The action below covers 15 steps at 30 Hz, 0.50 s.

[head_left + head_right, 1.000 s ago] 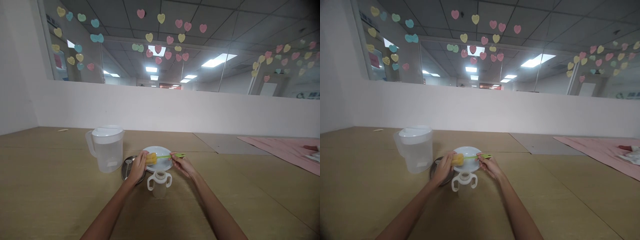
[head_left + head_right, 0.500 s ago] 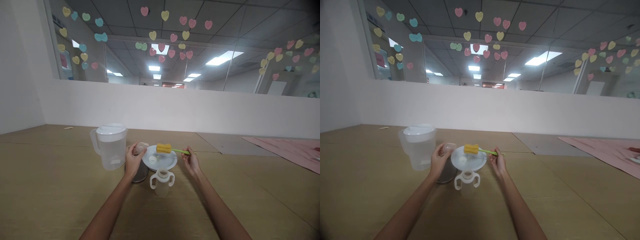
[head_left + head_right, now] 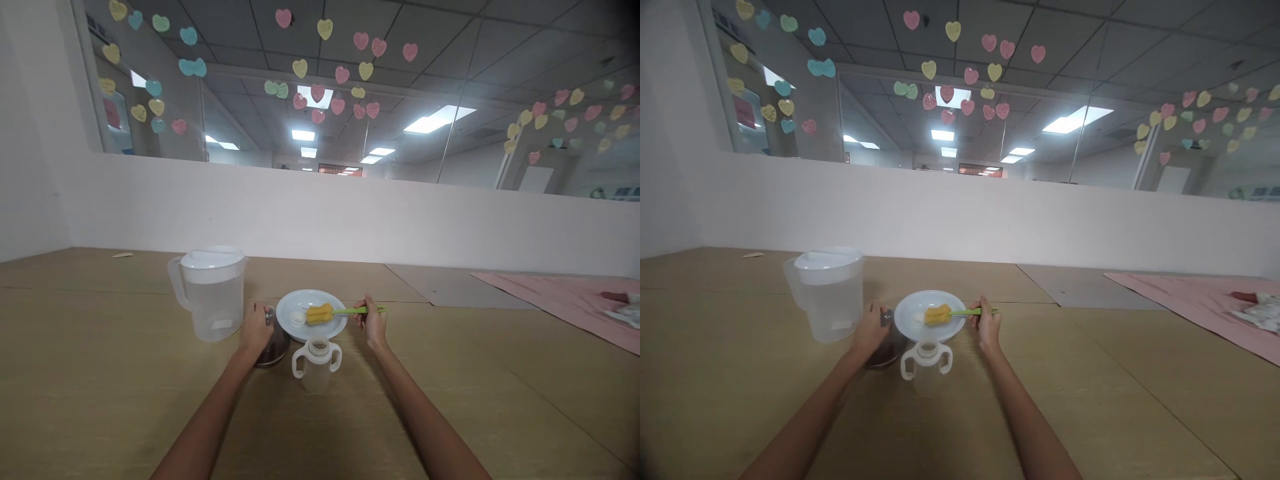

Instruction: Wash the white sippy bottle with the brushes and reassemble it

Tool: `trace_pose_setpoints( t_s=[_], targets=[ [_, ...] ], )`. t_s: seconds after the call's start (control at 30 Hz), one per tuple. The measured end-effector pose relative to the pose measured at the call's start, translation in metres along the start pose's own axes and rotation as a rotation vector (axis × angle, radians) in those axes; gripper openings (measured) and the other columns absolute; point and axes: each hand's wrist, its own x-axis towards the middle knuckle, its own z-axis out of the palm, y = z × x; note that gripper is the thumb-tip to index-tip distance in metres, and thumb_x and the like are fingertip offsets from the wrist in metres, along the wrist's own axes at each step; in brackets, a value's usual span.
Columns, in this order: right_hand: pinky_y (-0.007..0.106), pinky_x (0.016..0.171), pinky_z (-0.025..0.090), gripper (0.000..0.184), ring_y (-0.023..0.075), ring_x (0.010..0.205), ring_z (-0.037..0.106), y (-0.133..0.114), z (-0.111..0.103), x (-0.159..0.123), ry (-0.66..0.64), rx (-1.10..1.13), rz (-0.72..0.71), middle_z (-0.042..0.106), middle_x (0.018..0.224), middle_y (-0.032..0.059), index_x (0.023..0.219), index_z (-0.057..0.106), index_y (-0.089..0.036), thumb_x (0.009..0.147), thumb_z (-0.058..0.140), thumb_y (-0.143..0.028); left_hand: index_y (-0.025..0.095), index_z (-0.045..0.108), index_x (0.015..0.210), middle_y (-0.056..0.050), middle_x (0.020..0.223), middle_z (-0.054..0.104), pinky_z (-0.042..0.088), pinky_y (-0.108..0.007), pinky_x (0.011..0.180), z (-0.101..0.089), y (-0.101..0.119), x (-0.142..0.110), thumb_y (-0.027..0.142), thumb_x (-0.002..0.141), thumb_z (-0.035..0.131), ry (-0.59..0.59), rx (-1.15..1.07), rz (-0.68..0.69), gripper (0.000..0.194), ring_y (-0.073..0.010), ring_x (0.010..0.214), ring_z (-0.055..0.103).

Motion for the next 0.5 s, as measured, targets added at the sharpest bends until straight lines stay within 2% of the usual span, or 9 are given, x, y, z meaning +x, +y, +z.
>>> trace_pose_setpoints(
  t_s=[0.13,0.27,0.37,0.43,0.5],
  targets=[
    [0.020,0.034,0.024,0.051,0.0078,0.032,0.037,0.000,-0.001,-0.001,0.125,-0.082,-0.083,0.041,0.036,-0.0036,0.049,0.052,-0.015,0.070,0.051,-0.062,0.016,0.050,0.086,-0.009,0.097,0.053,0.042,-0.028,0.071,0.005,-0.004,0.000,0.012,0.071,0.052,-0.058,0.014,0.051,0.015,-0.0198,0.085,0.057],
    [0.022,0.042,0.032,0.053,0.0099,0.040,0.043,0.005,0.000,-0.005,0.114,-0.251,-0.201,0.044,0.040,-0.0022,0.051,0.056,-0.014,0.073,0.049,-0.062,0.016,0.052,0.088,-0.011,0.103,0.052,0.042,-0.029,0.076,0.004,-0.004,-0.002,0.007,0.070,0.048,-0.076,0.030,0.121,0.020,-0.0213,0.092,0.055],
    [0.023,0.046,0.034,0.054,0.0115,0.044,0.046,0.007,0.001,-0.008,0.060,-0.360,-0.257,0.048,0.043,-0.0005,0.055,0.059,-0.014,0.076,0.045,-0.062,0.016,0.055,0.089,-0.012,0.114,0.050,0.039,-0.034,0.087,-0.004,0.004,-0.004,0.007,0.074,0.042,0.052,0.040,0.211,0.021,-0.0243,0.106,0.048],
    [0.023,0.048,0.035,0.055,0.0125,0.045,0.048,0.008,0.001,-0.008,0.035,-0.385,-0.269,0.049,0.044,0.0002,0.056,0.059,-0.014,0.077,0.043,-0.062,0.017,0.056,0.090,-0.011,0.112,0.052,0.036,-0.035,0.092,-0.011,0.015,-0.005,0.011,0.078,0.039,0.156,-0.001,0.299,0.021,-0.0236,0.107,0.047],
    [0.023,0.048,0.036,0.055,0.0129,0.046,0.048,0.008,0.001,-0.007,0.022,-0.398,-0.272,0.049,0.044,0.0000,0.056,0.059,-0.014,0.077,0.043,-0.062,0.018,0.057,0.091,-0.008,0.105,0.056,0.036,-0.035,0.093,-0.015,0.029,-0.004,0.015,0.081,0.037,0.141,-0.064,0.394,0.023,-0.0218,0.103,0.049]
  ],
)
